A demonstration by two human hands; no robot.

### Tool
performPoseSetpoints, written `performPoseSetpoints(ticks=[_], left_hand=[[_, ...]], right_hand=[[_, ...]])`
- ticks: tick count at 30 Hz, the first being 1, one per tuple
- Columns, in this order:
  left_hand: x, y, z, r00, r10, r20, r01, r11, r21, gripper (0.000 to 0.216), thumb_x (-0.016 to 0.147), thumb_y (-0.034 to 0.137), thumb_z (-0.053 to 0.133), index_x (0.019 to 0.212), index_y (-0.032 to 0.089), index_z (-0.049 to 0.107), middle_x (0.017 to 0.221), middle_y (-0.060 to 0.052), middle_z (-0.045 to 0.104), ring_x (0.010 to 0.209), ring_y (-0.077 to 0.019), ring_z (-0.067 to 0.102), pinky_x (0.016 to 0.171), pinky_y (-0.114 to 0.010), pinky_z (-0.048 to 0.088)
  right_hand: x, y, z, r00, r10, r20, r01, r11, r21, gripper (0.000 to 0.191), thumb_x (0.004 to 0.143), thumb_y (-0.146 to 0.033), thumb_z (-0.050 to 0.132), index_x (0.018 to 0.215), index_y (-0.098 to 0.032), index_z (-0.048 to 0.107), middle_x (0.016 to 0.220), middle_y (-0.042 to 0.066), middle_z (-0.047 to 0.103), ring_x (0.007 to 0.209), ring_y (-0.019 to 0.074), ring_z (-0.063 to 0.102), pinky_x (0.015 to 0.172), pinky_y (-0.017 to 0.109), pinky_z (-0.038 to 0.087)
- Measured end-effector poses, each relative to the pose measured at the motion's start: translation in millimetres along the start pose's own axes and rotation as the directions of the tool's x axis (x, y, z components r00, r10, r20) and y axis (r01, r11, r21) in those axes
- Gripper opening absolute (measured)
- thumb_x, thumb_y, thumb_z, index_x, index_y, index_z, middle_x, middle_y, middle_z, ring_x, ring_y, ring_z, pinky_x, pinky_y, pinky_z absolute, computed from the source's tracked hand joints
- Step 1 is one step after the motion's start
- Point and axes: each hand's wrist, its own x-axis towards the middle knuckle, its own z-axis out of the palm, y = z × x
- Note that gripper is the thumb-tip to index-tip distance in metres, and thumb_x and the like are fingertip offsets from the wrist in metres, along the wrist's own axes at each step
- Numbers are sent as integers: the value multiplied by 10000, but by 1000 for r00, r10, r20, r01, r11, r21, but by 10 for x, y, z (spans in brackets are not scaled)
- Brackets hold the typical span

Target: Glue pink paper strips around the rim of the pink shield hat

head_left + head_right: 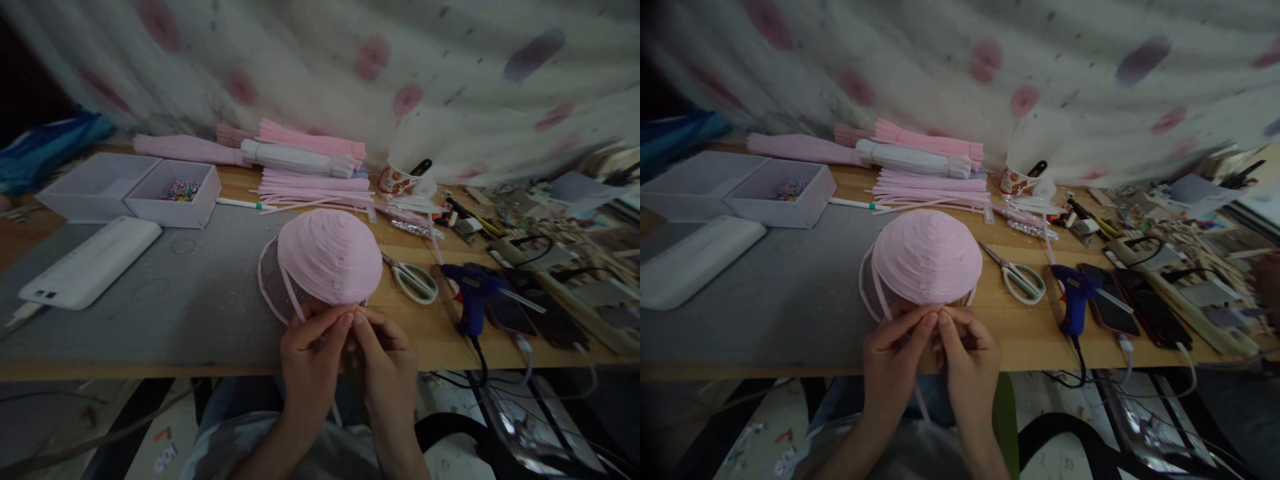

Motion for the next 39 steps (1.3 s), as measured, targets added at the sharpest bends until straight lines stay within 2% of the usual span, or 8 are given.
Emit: performPoseSetpoints(ticks=[3, 5, 17, 21, 26, 30, 36, 39], left_hand=[[2, -1, 2, 1000, -10, 13, 11, 999, -34, 124, 792, 220, 734, 836, 306, 812, 805, 0, 736, 777, -143, 683, 688, -216, 571], [-2, -1, 2, 1000, -20, 16, 20, 998, -53, 126, 789, 224, 741, 843, 314, 811, 812, 3, 738, 783, -140, 684, 693, -211, 571], [12, 3, -6, 999, -53, 8, 53, 997, -64, 114, 751, 217, 758, 804, 303, 811, 798, 6, 754, 762, -134, 694, 694, -203, 568], [4, -5, -8, 999, -42, 9, 43, 998, -41, 94, 751, 222, 747, 750, 294, 807, 754, 10, 740, 736, -133, 677, 667, -201, 546], [-20, -28, -8, 994, -103, 24, 103, 995, -16, 92, 753, 237, 734, 714, 293, 795, 703, 27, 740, 702, -125, 657, 693, -205, 524], [-21, -17, 5, 993, -113, 26, 114, 992, -59, 48, 705, 253, 769, 694, 289, 799, 713, 8, 722, 727, -137, 642, 686, -214, 518], [-25, -4, 41, 999, -50, 15, 51, 995, -90, 113, 591, 240, 853, 548, 255, 749, 764, 0, 611, 765, -137, 590, 722, -233, 496], [-27, -24, 30, 998, 20, 61, -17, 999, -52, 195, 706, 275, 790, 522, 250, 730, 764, -4, 588, 770, -139, 578, 741, -248, 482]], right_hand=[[20, -26, -44, 988, -151, 13, 151, 975, -165, 127, 794, -345, 733, 811, -224, 767, 779, 30, 724, 664, 151, 637, 582, 261, 538], [26, -34, -59, 981, -193, 17, 192, 959, -210, 105, 813, -327, 718, 825, -238, 772, 830, 33, 736, 761, 177, 660, 682, 306, 554], [6, -32, -153, 907, -349, 234, 408, 866, -288, 198, 902, -208, 640, 1005, -335, 752, 869, -30, 714, 786, 125, 635, 711, 248, 496], [-7, -38, -191, 927, -278, 251, 343, 899, -272, 180, 907, -230, 647, 1013, -331, 752, 886, -22, 715, 806, 132, 651, 720, 253, 499], [-8, -3, -212, 972, -135, 191, 174, 963, -204, 102, 886, -311, 673, 908, -273, 765, 850, 4, 725, 776, 154, 674, 704, 265, 520], [15, -27, -229, 993, -121, 2, 120, 982, -149, 156, 827, -368, 721, 869, -217, 720, 790, 11, 698, 697, 149, 650, 632, 254, 523], [47, -53, -319, 947, -287, -145, 251, 942, -222, 178, 740, -341, 785, 712, -189, 698, 668, 9, 681, 550, 128, 586, 501, 232, 470], [31, -51, -354, 913, -370, -172, 317, 909, -271, 113, 776, -307, 766, 777, -197, 741, 718, 22, 718, 560, 126, 593, 532, 243, 482]])
